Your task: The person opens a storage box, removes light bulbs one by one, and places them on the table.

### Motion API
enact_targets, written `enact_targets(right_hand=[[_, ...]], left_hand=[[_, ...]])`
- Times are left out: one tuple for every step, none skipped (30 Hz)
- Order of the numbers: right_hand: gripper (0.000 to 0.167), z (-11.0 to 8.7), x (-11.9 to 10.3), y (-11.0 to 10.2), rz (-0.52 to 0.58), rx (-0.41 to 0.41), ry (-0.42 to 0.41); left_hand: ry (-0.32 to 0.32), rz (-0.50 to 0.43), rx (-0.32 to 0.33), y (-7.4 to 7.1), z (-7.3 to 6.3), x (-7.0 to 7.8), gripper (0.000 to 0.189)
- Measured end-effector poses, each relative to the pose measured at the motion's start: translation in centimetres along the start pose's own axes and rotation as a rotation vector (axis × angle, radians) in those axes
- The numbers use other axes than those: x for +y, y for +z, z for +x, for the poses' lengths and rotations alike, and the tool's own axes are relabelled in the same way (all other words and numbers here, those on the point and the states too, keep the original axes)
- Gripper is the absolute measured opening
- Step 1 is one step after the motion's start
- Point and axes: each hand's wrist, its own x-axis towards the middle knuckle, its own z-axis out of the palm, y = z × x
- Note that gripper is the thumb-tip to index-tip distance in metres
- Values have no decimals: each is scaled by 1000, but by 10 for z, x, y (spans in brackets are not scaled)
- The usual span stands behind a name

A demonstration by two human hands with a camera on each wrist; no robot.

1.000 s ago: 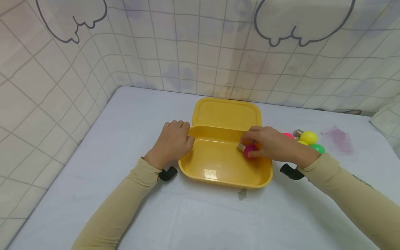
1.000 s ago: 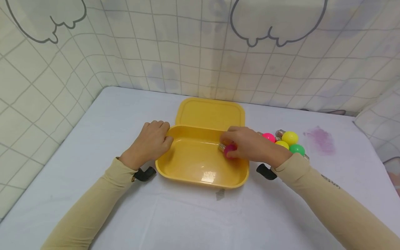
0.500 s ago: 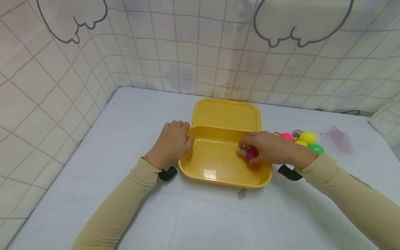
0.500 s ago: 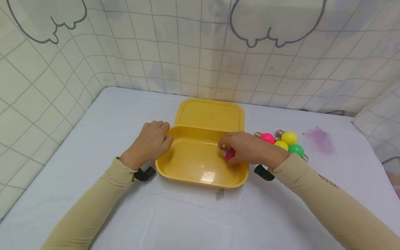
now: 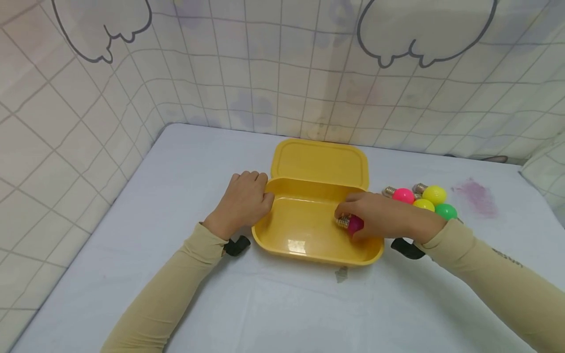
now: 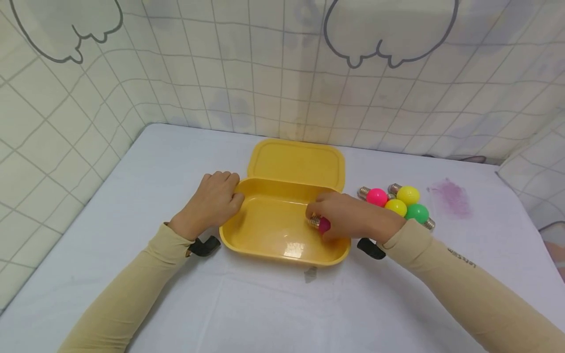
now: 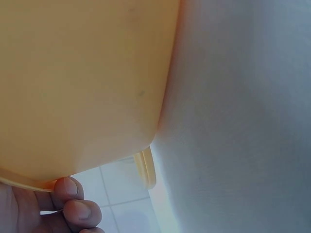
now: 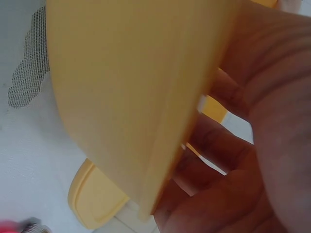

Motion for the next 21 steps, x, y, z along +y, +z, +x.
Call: enact_targets(right_hand=[[52,0,0,0,-3,2,-1],[51,-1,0,1,-4,2,-2],[51,-1,-1,1,-6,4,-3],[51,-1,-1,2,-9,5,-2],[51,-2,-1,2,-8,5,-3],[52,-2,-1,2,-7,5,-1],[52,-3,-1,2,-5,6,-3],[52,-3,-2,2,-5,7,-4],[52,-3,-1,3,-4,11,-7],[52,-4,-2,3,-5,15,-10],[52,-5,-2,3,-5,21,-19],[52,-7,-2,3,-7,29,-27],[52,-8,-2,3,-9,36,-36],[51,-9,-2,3,-9,43,-44],[51,-10,-2,3,-11,52,-54],[51,-11,-2,3,-12,60,-62],[50,-12,-2,4,-12,68,-67],[50,-13,-2,4,-12,75,-69],[50,-14,-2,4,-10,81,-70],[50,-15,-2,5,-8,88,-71],[50,-16,-2,5,-8,98,-74]], left_hand=[[0,1,1,0,0,0,21],[0,2,2,0,0,0,21],[-1,2,2,0,0,0,21],[-2,1,0,0,0,0,21],[-3,1,-2,0,0,0,21],[-3,0,-3,0,0,0,21],[-3,0,-4,0,0,0,21],[-4,1,-5,0,0,0,21],[-4,0,-5,0,-1,0,21],[-3,0,-5,-1,0,0,21],[-3,0,-4,-1,0,0,21],[-2,0,-1,-1,0,1,21],[-2,1,1,0,0,1,21],[-2,2,3,0,0,1,21],[-2,3,3,0,0,1,20],[-1,4,4,0,0,0,20],[0,4,5,0,0,0,20],[0,4,6,0,0,1,20],[0,4,6,0,0,1,20],[0,4,6,0,0,1,20],[1,5,6,1,0,1,20]])
